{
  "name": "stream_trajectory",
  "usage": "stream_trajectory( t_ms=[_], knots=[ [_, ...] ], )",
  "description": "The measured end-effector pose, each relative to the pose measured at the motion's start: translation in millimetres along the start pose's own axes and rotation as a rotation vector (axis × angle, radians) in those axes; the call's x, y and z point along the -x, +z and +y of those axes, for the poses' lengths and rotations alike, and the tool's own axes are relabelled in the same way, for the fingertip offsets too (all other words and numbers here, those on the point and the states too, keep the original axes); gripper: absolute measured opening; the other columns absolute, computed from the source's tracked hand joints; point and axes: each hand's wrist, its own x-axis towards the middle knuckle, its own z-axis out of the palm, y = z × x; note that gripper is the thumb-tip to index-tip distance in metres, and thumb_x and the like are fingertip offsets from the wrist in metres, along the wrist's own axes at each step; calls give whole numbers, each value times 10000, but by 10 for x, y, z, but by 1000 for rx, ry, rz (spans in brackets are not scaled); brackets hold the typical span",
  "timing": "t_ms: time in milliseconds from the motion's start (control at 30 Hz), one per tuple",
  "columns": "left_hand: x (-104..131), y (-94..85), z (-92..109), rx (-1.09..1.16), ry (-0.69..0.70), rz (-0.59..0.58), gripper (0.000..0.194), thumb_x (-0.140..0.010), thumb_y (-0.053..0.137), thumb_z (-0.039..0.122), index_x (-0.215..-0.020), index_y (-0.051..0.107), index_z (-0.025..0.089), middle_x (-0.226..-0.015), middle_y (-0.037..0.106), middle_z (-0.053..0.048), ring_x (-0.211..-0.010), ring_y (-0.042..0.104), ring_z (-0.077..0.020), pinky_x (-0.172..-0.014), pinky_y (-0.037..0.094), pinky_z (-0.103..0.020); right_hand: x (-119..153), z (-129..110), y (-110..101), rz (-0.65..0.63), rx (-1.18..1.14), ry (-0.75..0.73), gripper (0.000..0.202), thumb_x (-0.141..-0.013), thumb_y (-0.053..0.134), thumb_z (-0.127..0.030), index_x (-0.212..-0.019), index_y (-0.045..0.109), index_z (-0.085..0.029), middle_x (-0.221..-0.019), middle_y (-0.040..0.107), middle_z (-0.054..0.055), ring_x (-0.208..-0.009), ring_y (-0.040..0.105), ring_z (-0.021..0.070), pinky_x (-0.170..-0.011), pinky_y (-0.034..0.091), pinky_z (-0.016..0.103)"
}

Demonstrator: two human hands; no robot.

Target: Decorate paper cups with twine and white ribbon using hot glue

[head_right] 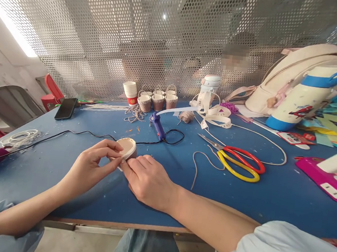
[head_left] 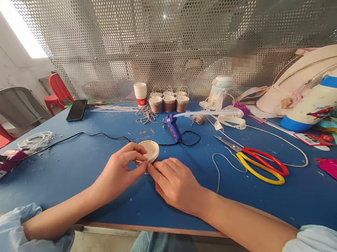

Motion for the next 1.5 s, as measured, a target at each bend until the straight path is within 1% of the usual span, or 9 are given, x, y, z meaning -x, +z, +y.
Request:
stream_trajectory(
  t_ms=[200,400,567,833,933,1067,1200,1367,1500],
  knots=[
    [-5,13,28,-14,-10,16,135,-825,608,183,-702,664,186,-888,639,-33,-814,638,-134,-729,520,-239,-3,36,-81,14,-67,7,292,-913,466,-99,-1145,642,-89,-809,658,80,-754,591,203,-665,468,367],
    [-2,41,26,-46,74,34,123,-808,600,147,-702,650,181,-859,629,-28,-787,629,-127,-682,519,-230,-150,130,-96,234,-208,194,185,-952,508,-132,-1036,671,-162,-987,695,83,-852,599,175,-745,479,332],
    [-3,55,-13,-39,136,67,98,-810,606,153,-728,652,181,-863,618,-31,-798,630,-131,-709,532,-242,-195,191,-10,95,-247,180,127,-938,600,-223,-992,710,-187,-897,726,23,-804,558,185,-719,417,349],
    [-9,-69,-118,52,91,-27,73,-813,590,144,-830,651,182,-1039,625,-70,-1001,633,-179,-856,526,-296,-197,231,-1,43,-309,202,54,-892,674,-205,-879,718,-177,-837,721,6,-769,552,157,-715,343,325],
    [-33,-151,-169,11,151,-70,117,-845,563,134,-822,667,184,-1066,615,-72,-1005,626,-181,-858,525,-304,-229,242,-9,-9,-327,230,25,-870,701,-189,-853,718,-185,-817,718,-4,-765,549,152,-711,322,320],
    [-57,-216,-233,-117,325,-86,120,-865,586,124,-879,682,195,-1096,615,-73,-994,607,-185,-870,510,-331,-236,224,-23,-42,-351,294,58,-895,674,-202,-873,727,-201,-840,732,-9,-756,545,148,-715,319,322],
    [-72,-229,-265,-146,421,-100,106,-889,585,122,-909,660,194,-1036,644,-61,-959,590,-178,-856,492,-333,-217,197,-21,-38,-369,314,97,-921,642,-212,-884,731,-198,-860,740,-2,-756,546,150,-720,326,329],
    [-80,-204,-260,-44,392,-139,82,-902,573,129,-890,628,189,-887,655,-37,-885,573,-171,-812,486,-323,-201,197,-28,-38,-404,297,141,-947,600,-233,-913,732,-195,-888,741,4,-772,542,156,-733,346,331],
    [-69,-173,-264,-10,343,-126,87,-894,572,134,-828,598,183,-842,638,-31,-848,558,-168,-783,474,-316,-194,208,-68,-56,-435,273,146,-940,579,-176,-978,720,-181,-930,728,23,-792,546,166,-746,369,336]
  ],
)
